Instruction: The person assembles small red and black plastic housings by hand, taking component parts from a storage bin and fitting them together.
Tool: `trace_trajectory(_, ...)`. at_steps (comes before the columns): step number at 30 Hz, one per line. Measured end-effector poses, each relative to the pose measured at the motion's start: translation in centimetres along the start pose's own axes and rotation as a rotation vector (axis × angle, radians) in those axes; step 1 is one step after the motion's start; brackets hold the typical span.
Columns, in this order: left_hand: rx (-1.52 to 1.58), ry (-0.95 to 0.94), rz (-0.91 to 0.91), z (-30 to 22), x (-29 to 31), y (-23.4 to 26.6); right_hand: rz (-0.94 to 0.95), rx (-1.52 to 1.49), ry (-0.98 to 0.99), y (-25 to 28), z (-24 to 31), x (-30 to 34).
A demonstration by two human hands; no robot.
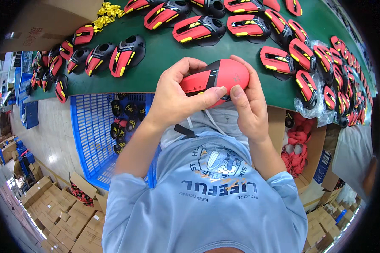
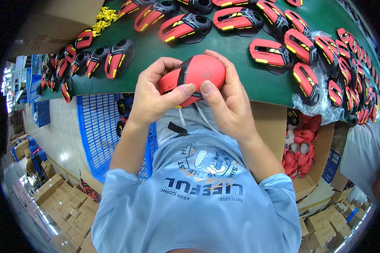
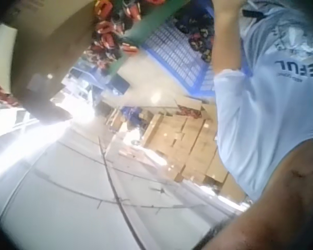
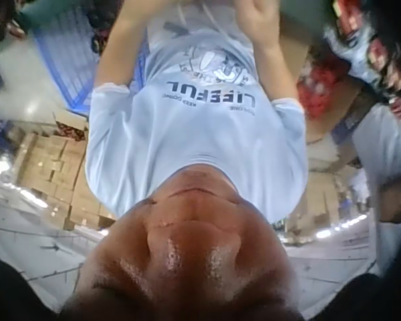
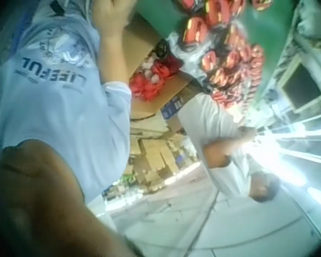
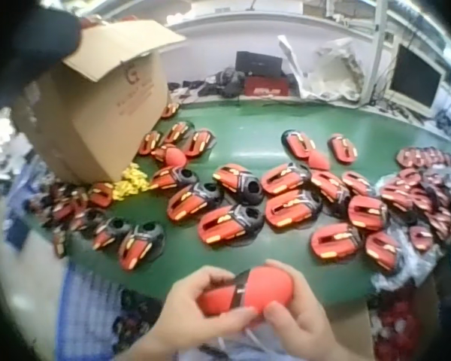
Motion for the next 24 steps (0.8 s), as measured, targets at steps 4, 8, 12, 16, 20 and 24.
trace_trajectory(4,0.132,0.128,-0.005,0.8,0.0,0.0,0.025,0.075,-0.004,0.0,-0.3,-0.1)
trace_trajectory(8,-0.138,-0.179,-0.064,-0.3,0.1,0.0,-0.042,-0.162,-0.083,0.1,-1.1,-0.5)
trace_trajectory(12,-0.808,-0.660,-0.038,-1.7,-0.1,0.0,-0.055,0.073,-0.020,1.5,-0.9,-1.5)
trace_trajectory(16,-0.890,-0.574,0.038,-0.6,-1.5,0.7,-0.327,-0.221,0.152,7.5,2.1,-2.6)
trace_trajectory(20,-0.965,-0.573,0.086,0.6,-1.6,-0.2,0.213,-0.912,0.057,3.5,5.2,-4.2)
trace_trajectory(24,-0.935,-0.529,0.036,1.1,-1.7,-0.1,0.164,-0.711,-0.072,1.2,4.4,-5.5)
Point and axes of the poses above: each hand's wrist, its own x-axis away from the middle knuckle, its own y-axis out of the back of the hand, z = x × y, the point moved 6 cm from there along -x, towards the middle knuckle, and after that the axes turned 8 degrees about x, right-handed, at the moved point
